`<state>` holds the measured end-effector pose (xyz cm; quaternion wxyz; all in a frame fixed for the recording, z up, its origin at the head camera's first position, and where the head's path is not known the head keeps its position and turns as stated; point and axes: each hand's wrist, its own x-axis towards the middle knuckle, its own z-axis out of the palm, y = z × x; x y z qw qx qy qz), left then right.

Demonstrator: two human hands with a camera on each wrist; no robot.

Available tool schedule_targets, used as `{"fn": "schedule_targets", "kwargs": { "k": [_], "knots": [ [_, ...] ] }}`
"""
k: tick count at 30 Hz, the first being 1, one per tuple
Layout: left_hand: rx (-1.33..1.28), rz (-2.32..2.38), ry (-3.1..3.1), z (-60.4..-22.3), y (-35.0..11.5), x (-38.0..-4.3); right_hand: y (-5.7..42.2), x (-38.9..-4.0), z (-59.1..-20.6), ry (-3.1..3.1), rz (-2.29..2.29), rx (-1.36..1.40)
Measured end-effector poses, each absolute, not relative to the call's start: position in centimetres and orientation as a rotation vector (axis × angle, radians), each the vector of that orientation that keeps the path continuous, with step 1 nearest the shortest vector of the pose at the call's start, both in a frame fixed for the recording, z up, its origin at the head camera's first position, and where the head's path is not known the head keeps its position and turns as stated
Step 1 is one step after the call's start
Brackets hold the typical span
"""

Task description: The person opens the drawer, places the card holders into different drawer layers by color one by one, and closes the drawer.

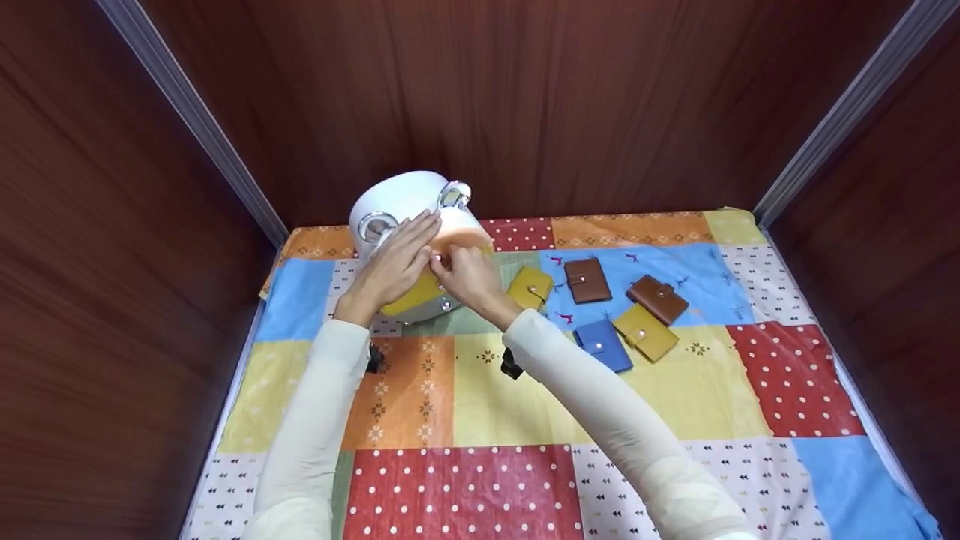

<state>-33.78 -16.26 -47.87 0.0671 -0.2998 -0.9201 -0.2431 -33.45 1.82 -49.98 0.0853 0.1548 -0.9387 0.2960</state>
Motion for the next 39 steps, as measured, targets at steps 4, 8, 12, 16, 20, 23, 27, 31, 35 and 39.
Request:
{"fn": "schedule_targets", "kwargs": {
  "k": [4, 8, 12, 16, 20, 23, 27, 31, 35, 39],
  "knots": [
    [-0.897, -0.746, -2.782, -47.8, -16.3, -33.8, 1.7, -33.4, -50.0, -2.796, 0.866, 0.452],
    [-0.897, -0.752, -2.785, -47.8, -16.3, -33.8, 1.6, -33.3, -50.0, -2.791, 0.839, 0.439],
    [-0.894, -0.749, -2.786, -47.9, -16.4, -33.9, 1.7, -33.1, -50.0, -2.793, 0.837, 0.428],
    [-0.892, -0.748, -2.792, -47.8, -16.4, -33.9, 1.8, -33.0, -49.9, -2.789, 0.863, 0.447],
    [-0.899, -0.743, -2.795, -47.8, -16.4, -33.9, 2.0, -32.7, -50.0, -2.770, 0.881, 0.464],
    [-0.908, -0.742, -2.790, -47.8, -16.4, -33.9, 2.2, -32.5, -50.0, -2.766, 0.872, 0.458],
    [-0.914, -0.745, -2.779, -47.8, -16.4, -33.9, 2.3, -32.1, -50.0, -2.768, 0.836, 0.446],
    [-0.919, -0.748, -2.772, -47.8, -16.4, -33.9, 2.5, -31.8, -50.1, -2.763, 0.838, 0.455],
    [-0.914, -0.748, -2.775, -47.8, -16.4, -34.0, 2.8, -31.4, -50.2, -2.756, 0.866, 0.469],
    [-0.910, -0.737, -2.784, -47.8, -16.4, -34.0, 3.0, -31.0, -50.2, -2.753, 0.863, 0.467]
  ]
}}
